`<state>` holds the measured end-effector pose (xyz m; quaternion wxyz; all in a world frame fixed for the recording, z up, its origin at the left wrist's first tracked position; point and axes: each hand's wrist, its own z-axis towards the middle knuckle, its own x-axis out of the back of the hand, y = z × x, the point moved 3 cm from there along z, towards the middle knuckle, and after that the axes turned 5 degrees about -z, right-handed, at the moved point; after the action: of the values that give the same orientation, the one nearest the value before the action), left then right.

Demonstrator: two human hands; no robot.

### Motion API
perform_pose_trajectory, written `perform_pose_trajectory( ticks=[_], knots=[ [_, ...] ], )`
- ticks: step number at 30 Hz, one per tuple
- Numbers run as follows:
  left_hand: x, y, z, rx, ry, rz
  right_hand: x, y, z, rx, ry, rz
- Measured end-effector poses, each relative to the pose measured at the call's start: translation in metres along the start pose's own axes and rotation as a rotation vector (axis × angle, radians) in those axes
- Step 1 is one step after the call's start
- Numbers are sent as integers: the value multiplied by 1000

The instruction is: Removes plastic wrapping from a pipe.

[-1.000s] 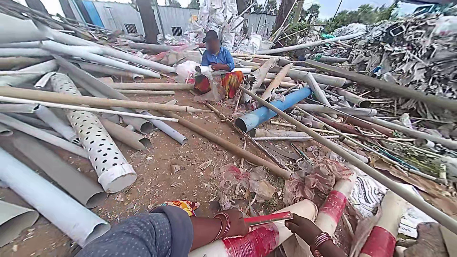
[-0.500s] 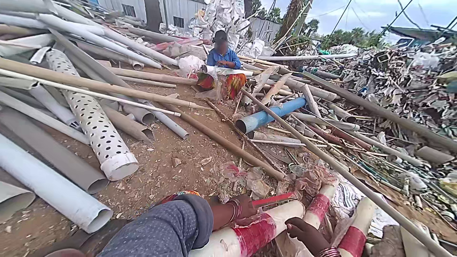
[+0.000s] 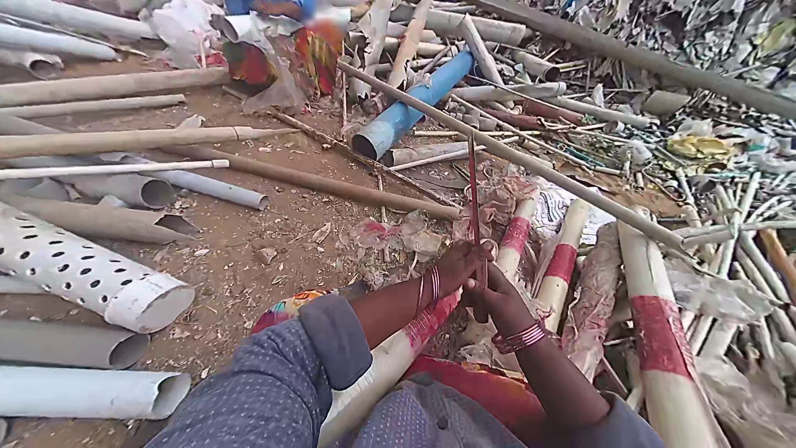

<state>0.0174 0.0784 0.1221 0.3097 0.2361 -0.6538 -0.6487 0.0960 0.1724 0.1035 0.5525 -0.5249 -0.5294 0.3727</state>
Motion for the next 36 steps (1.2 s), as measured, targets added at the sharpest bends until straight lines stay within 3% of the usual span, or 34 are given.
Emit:
perform_pose_trajectory(
  ticks=[4,9,15,18,22,31,36],
  knots=[
    [21,-49,16,194,-188,92,36,17,16,-135,93,-43],
    [51,-102,16,507,-323,565,85,28,31,-147,156,-128],
    [36,-131,17,693,-368,783,89,43,42,-105,88,-158],
    [36,-139,22,691,-413,861,85,45,43,-110,57,-227],
    [35,-147,26,561,-505,921,85,47,44,-119,33,-266],
    [62,-158,43,526,-399,1183,91,54,42,-158,73,-367],
    [69,-164,44,538,-323,1120,95,53,38,-214,98,-427]
  ],
)
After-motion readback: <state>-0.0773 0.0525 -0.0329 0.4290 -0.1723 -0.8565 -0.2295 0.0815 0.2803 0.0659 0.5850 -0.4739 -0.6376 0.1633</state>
